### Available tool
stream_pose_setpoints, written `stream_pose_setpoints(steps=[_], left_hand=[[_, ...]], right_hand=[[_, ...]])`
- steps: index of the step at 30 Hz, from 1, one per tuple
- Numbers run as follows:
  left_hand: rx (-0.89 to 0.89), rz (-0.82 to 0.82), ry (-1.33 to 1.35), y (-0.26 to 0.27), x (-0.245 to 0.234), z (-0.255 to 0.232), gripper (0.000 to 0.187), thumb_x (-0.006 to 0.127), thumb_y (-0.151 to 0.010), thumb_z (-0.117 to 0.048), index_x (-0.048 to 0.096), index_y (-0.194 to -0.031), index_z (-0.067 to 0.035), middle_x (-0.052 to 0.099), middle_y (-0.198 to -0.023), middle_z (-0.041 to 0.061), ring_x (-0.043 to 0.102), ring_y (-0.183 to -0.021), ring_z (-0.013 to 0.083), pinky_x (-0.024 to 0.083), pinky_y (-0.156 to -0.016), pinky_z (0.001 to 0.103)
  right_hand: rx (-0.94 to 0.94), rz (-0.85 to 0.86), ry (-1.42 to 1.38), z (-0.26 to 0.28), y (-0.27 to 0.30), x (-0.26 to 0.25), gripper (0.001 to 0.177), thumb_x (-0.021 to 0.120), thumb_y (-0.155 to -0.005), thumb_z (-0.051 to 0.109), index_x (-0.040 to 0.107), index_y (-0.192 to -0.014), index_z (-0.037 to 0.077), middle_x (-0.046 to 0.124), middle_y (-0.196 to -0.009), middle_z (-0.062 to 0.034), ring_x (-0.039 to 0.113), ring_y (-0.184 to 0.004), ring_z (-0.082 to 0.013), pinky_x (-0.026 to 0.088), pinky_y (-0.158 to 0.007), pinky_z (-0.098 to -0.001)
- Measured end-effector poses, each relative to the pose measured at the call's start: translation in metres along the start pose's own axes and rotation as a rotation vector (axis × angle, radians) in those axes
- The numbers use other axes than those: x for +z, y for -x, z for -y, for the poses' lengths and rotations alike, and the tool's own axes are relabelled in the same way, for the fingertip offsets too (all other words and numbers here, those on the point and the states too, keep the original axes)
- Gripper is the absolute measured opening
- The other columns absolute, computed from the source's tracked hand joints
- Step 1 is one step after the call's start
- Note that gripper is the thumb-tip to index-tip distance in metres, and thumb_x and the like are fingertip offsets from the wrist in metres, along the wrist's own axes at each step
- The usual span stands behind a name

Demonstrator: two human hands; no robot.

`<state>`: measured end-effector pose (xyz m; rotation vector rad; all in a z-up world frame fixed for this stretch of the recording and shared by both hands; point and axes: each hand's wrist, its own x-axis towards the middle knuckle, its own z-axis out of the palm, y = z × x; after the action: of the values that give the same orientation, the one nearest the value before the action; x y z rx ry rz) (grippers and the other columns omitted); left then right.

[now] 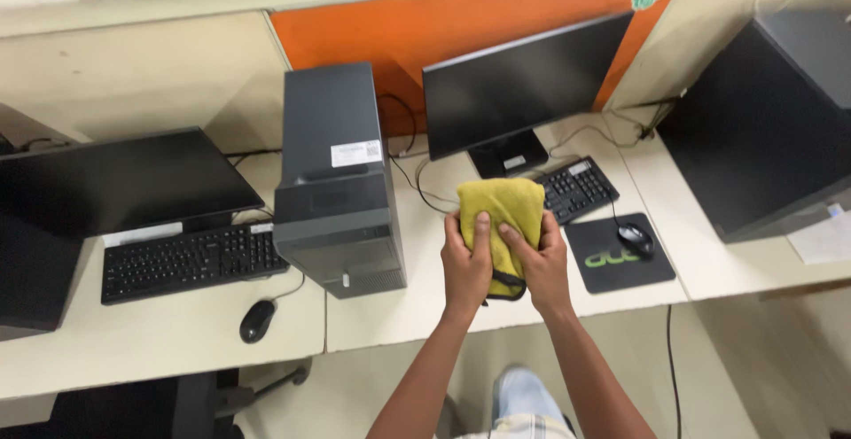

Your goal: The person cleans a computer setup using a yellow cloth. They wipe the computer tower, keyboard, monitor, and mouse pad on a pink desk, then move to a yellow desk to clean the monitor, keyboard, and mouse. They also handle a piece of paper and wipe the tower again before moving to a third desk to clean another tower.

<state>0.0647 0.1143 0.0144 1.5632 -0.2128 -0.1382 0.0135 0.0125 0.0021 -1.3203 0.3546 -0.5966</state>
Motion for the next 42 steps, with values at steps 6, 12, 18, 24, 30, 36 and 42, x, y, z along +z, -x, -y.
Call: stream_pose_setpoints(steps=[6,12,18,24,30,36,42], left_hand=[[-0.005,0.016,0.008,-0.002,-0.005,0.004,0.044,0.055,-0.101,-0.044,0.056,-0.119,-0.003,0.075,-0.098,0.017,0.076,-0.089,0.0253,0.058,-0.078,0.036],[-0.010,0.053,0.023,0.004,-0.001,0.008,0.044,0.056,-0.101,-0.043,0.057,-0.118,-0.002,0.076,-0.096,0.017,0.076,-0.087,0.0256,0.058,-0.075,0.036],[-0.029,0.121,-0.009,0.006,0.006,0.007,0.044,0.056,-0.101,-0.042,0.057,-0.117,-0.002,0.076,-0.094,0.017,0.076,-0.085,0.0243,0.059,-0.074,0.036],[-0.029,0.138,0.030,0.003,0.005,0.008,0.043,0.055,-0.101,-0.043,0.057,-0.118,-0.003,0.074,-0.094,0.016,0.075,-0.084,0.0245,0.059,-0.073,0.037],[0.020,0.120,0.064,0.000,0.007,0.011,0.043,0.056,-0.102,-0.042,0.058,-0.116,-0.002,0.075,-0.096,0.016,0.075,-0.087,0.0244,0.058,-0.076,0.036],[0.009,0.195,0.035,-0.003,0.016,0.011,0.043,0.056,-0.101,-0.042,0.057,-0.117,-0.002,0.075,-0.095,0.018,0.075,-0.086,0.0249,0.058,-0.075,0.037],[-0.021,0.210,0.041,0.012,0.013,0.016,0.044,0.056,-0.101,-0.043,0.057,-0.118,-0.003,0.075,-0.098,0.018,0.075,-0.089,0.0268,0.057,-0.077,0.038]], right_hand=[[-0.002,-0.012,-0.017,0.001,0.006,0.006,0.032,0.072,-0.093,0.011,0.057,-0.121,0.002,0.072,-0.111,-0.0095,0.071,-0.097,-0.0119,0.061,-0.082,-0.0271],[-0.001,-0.050,0.011,-0.004,0.010,-0.002,0.033,0.072,-0.094,0.011,0.058,-0.122,0.002,0.072,-0.111,-0.0097,0.071,-0.095,-0.0129,0.061,-0.081,-0.0278],[-0.001,-0.117,0.003,-0.004,0.017,-0.009,0.035,0.072,-0.094,0.011,0.057,-0.124,0.001,0.071,-0.112,-0.0090,0.070,-0.097,-0.0125,0.059,-0.082,-0.0272],[-0.040,-0.108,0.032,-0.001,0.018,-0.009,0.033,0.072,-0.095,0.011,0.057,-0.122,0.000,0.070,-0.113,-0.0093,0.070,-0.097,-0.0128,0.060,-0.082,-0.0276],[-0.047,-0.108,0.036,0.003,0.012,-0.007,0.034,0.072,-0.093,0.011,0.056,-0.122,0.001,0.071,-0.113,-0.0088,0.071,-0.098,-0.0129,0.061,-0.083,-0.0273],[-0.058,-0.167,0.047,-0.002,0.016,-0.018,0.034,0.072,-0.094,0.012,0.057,-0.123,0.001,0.070,-0.112,-0.0094,0.070,-0.098,-0.0124,0.059,-0.083,-0.0266],[-0.052,-0.175,0.094,-0.004,0.026,-0.023,0.034,0.072,-0.094,0.012,0.057,-0.123,0.001,0.070,-0.111,-0.0090,0.069,-0.095,-0.0125,0.058,-0.080,-0.0283]])
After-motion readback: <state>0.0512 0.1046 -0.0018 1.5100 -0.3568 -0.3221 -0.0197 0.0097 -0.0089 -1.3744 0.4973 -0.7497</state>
